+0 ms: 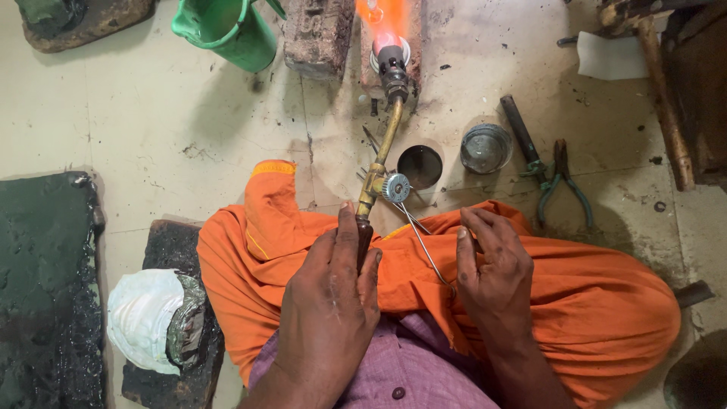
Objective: The person sits on the floor holding a thin metal rod in the flame of a bench burner, rotating and repositioning the rod to heat it along its length. They occasionally lift the rod out of the flame, adjust their grip, and reinsert it while steadying the burner with the other hand.
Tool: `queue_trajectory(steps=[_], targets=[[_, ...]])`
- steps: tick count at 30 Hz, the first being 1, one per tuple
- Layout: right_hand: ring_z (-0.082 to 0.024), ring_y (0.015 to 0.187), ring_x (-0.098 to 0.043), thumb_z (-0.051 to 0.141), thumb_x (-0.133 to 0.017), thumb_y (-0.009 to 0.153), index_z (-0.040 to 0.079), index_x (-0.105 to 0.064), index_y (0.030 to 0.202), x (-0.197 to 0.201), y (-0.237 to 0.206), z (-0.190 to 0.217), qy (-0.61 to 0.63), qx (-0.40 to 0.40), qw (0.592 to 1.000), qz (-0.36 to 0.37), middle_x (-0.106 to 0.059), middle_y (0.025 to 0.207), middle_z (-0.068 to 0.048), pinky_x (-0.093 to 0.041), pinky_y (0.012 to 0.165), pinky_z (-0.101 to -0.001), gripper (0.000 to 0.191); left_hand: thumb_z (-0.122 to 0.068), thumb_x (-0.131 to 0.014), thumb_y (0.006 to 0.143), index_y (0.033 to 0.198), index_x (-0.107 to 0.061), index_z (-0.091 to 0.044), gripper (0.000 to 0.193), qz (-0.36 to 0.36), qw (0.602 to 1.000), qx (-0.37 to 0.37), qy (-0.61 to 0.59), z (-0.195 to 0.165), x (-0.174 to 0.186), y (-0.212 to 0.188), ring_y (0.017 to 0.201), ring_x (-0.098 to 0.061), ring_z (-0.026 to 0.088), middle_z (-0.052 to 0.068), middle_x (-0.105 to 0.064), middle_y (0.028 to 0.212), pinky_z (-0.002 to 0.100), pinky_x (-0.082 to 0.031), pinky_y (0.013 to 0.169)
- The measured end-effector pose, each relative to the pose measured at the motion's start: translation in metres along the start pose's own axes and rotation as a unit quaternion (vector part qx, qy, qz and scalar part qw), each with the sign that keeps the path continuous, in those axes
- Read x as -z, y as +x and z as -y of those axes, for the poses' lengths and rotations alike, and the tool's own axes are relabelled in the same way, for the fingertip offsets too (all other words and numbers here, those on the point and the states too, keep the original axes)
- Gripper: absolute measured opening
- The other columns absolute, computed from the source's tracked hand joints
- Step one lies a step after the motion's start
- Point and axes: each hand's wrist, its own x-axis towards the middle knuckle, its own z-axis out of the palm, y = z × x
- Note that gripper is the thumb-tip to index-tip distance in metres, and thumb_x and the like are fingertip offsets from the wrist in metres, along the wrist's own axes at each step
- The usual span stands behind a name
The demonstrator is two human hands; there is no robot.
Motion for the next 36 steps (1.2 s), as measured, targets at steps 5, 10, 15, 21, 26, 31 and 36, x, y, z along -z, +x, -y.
queue_trajectory(steps=[5, 10, 15, 21, 26, 31, 36], targets=[[-0.027, 0.103, -0.072, 0.000, -0.064, 0.097, -0.004, -0.069, 0.121, -0.0001, -0.0011, 0.0003, 0.001, 0.002, 1.000, -0.001, -0.069, 0.118, -0.020, -0.062, 0.082, -0.0312, 0.025, -0.003, -0.069, 0.096, 0.150, -0.033, 0.006, 0.065, -0.014, 1.000, -0.024, 0.006, 0.0000, 0.0008, -0.0017, 0.081, -0.067, 0.041, 0.026, -0.063, 0.104, 0.047, -0.055, 0.063], [-0.026, 0.102, -0.072, 0.000, -0.064, 0.096, -0.004, -0.069, 0.121, 0.0004, -0.0013, -0.0001, 0.002, -0.004, 1.000, 0.002, -0.068, 0.119, -0.021, -0.063, 0.079, -0.0307, 0.026, -0.004, -0.068, 0.096, 0.149, -0.034, 0.007, 0.064, -0.011, 1.000, -0.017, 0.001, -0.0004, 0.0017, -0.0012, 0.082, -0.067, 0.041, 0.026, -0.064, 0.104, 0.047, -0.055, 0.064], [-0.027, 0.102, -0.072, 0.000, -0.064, 0.096, -0.004, -0.069, 0.121, -0.0011, -0.0013, -0.0009, -0.005, 0.000, 1.000, 0.001, -0.069, 0.119, -0.020, -0.063, 0.079, -0.0310, 0.026, -0.005, -0.069, 0.095, 0.148, -0.035, 0.007, 0.064, 0.009, 1.000, 0.013, -0.001, -0.0011, 0.0029, -0.0006, 0.080, -0.067, 0.041, 0.027, -0.064, 0.102, 0.047, -0.055, 0.063], [-0.027, 0.102, -0.072, 0.000, -0.064, 0.096, -0.004, -0.069, 0.121, -0.0006, -0.0016, -0.0018, -0.011, 0.006, 1.000, 0.000, -0.069, 0.119, -0.021, -0.062, 0.080, -0.0317, 0.026, -0.005, -0.069, 0.095, 0.147, -0.036, 0.006, 0.064, 0.010, 1.000, 0.019, -0.002, -0.0018, 0.0024, -0.0015, 0.080, -0.068, 0.040, 0.026, -0.064, 0.102, 0.046, -0.056, 0.064], [-0.028, 0.104, -0.072, 0.000, -0.064, 0.096, -0.004, -0.069, 0.121, -0.0001, -0.0018, -0.0011, -0.006, 0.009, 1.000, -0.001, -0.069, 0.119, -0.021, -0.062, 0.081, -0.0316, 0.026, -0.004, -0.069, 0.096, 0.149, -0.034, 0.006, 0.065, -0.014, 1.000, -0.018, 0.002, -0.0008, 0.0017, -0.0017, 0.082, -0.067, 0.041, 0.026, -0.064, 0.105, 0.047, -0.055, 0.064], [-0.028, 0.104, -0.072, -0.001, -0.064, 0.096, -0.005, -0.069, 0.121, -0.0001, -0.0015, -0.0003, -0.005, 0.009, 1.000, -0.001, -0.069, 0.119, -0.021, -0.062, 0.081, -0.0318, 0.026, -0.004, -0.070, 0.095, 0.149, -0.034, 0.005, 0.066, -0.003, 1.000, 0.000, 0.000, -0.0008, 0.0021, -0.0029, 0.082, -0.067, 0.042, 0.027, -0.064, 0.103, 0.047, -0.055, 0.064], [-0.027, 0.103, -0.072, -0.001, -0.064, 0.096, -0.005, -0.069, 0.121, -0.0003, -0.0014, 0.0006, -0.003, 0.000, 1.000, 0.001, -0.069, 0.119, -0.021, -0.063, 0.081, -0.0312, 0.026, -0.005, -0.068, 0.096, 0.148, -0.037, 0.008, 0.062, -0.007, 1.000, -0.003, -0.003, -0.0019, 0.0033, -0.0012, 0.083, -0.068, 0.041, 0.027, -0.064, 0.104, 0.046, -0.055, 0.065]])
